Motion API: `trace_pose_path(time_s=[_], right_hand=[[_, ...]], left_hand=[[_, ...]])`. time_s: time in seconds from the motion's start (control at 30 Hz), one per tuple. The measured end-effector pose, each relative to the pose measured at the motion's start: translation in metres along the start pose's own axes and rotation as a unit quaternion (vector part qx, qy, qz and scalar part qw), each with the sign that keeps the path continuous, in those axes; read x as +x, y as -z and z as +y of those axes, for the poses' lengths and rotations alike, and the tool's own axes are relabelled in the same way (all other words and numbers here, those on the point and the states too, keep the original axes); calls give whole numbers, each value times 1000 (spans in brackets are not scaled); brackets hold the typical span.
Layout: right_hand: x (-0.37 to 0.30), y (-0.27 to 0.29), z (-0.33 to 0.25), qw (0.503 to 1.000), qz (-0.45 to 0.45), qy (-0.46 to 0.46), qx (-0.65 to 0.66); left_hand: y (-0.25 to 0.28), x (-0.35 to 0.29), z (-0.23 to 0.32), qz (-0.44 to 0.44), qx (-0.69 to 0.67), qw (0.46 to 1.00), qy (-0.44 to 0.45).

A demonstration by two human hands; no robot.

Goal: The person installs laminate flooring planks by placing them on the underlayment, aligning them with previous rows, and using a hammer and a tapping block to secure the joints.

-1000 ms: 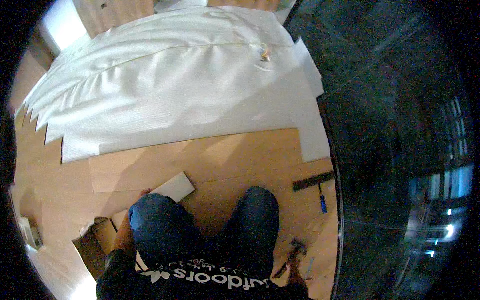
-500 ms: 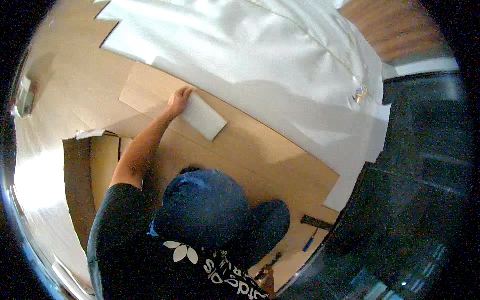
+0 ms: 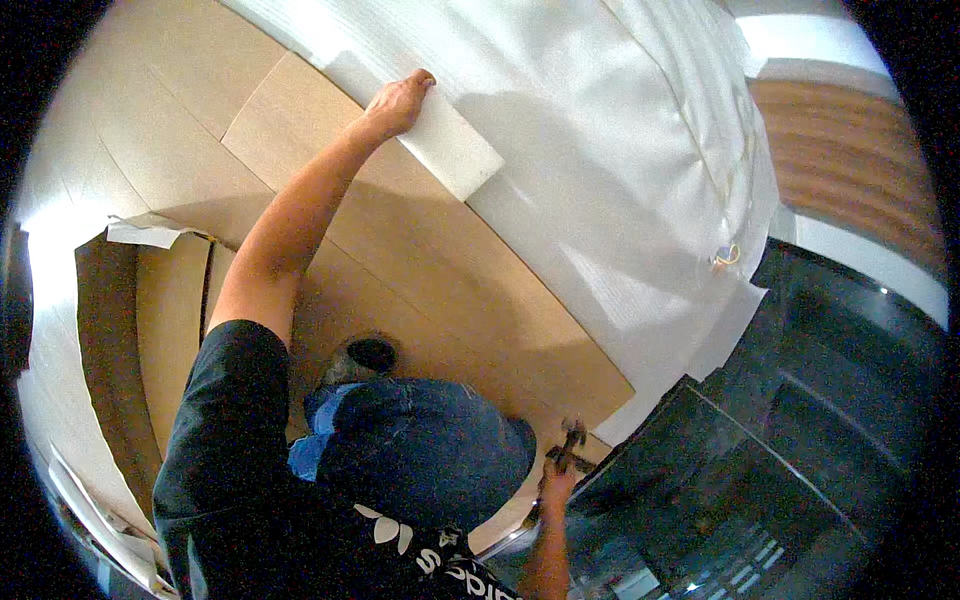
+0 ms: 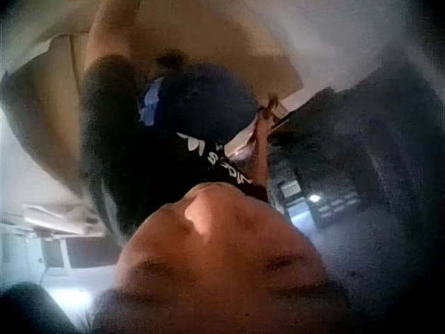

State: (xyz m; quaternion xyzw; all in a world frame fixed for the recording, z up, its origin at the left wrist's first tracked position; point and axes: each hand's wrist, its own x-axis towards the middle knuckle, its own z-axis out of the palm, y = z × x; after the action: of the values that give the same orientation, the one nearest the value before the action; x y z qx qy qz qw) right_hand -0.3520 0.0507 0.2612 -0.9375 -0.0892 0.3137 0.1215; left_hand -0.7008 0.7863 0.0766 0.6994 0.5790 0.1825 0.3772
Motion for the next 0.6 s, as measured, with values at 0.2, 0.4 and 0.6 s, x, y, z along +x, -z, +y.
trace_pose_path(time_s=[0.2, 0.4, 0.6], right_hand=[[90, -10, -249, 899, 23, 369, -236], [115, -71, -525, 817, 46, 426, -386], [143, -179, -623, 781, 70, 427, -451]], left_hand=[[-19, 7, -15, 9, 28, 995, -100], [-12, 4, -37, 10, 113, 982, -154], [10, -5, -8, -79, 64, 991, -90]])
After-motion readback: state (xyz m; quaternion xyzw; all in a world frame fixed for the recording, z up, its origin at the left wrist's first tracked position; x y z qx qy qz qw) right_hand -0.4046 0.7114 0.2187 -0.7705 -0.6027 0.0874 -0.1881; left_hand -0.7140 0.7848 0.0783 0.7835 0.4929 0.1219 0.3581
